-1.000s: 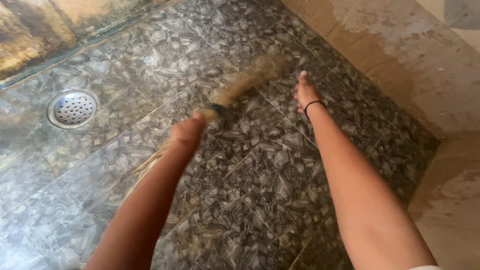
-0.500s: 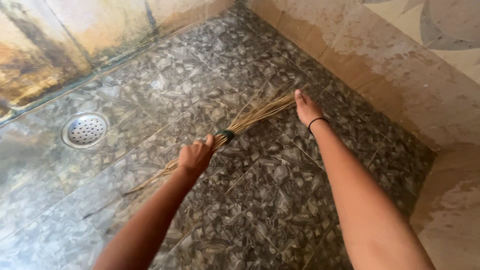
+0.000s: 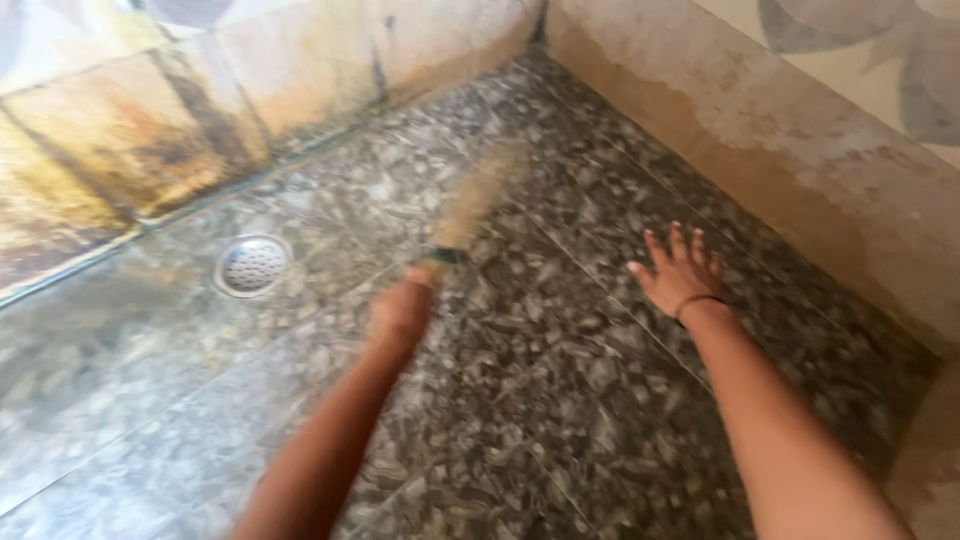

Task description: The person sweeps a tiled bathroom floor using a traditional straw broom. They move a blue basin to access the area, sweep water and debris toward the drain, and pour water from the basin onto the floor to aid cleaning.

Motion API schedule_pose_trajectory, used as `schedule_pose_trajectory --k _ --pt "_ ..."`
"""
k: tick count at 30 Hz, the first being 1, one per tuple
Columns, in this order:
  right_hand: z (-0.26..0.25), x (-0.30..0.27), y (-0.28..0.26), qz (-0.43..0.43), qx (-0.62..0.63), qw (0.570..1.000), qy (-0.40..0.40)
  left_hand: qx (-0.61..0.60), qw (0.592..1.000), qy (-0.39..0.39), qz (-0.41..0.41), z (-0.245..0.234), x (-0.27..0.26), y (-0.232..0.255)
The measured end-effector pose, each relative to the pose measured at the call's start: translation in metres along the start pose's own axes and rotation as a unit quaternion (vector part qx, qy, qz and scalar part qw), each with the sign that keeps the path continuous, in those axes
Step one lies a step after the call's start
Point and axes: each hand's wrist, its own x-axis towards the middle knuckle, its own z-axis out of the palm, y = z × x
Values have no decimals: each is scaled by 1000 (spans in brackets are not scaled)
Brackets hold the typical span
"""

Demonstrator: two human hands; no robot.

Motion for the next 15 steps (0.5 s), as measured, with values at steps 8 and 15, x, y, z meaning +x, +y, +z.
schedule_pose_trajectory --k 8,15 --pt "27 1 -21 86 80 993 0 4 993 -81 83 -11 -58 136" --pt "28 25 -25 34 86 995 49 137 960 88 -229 7 -13 -25"
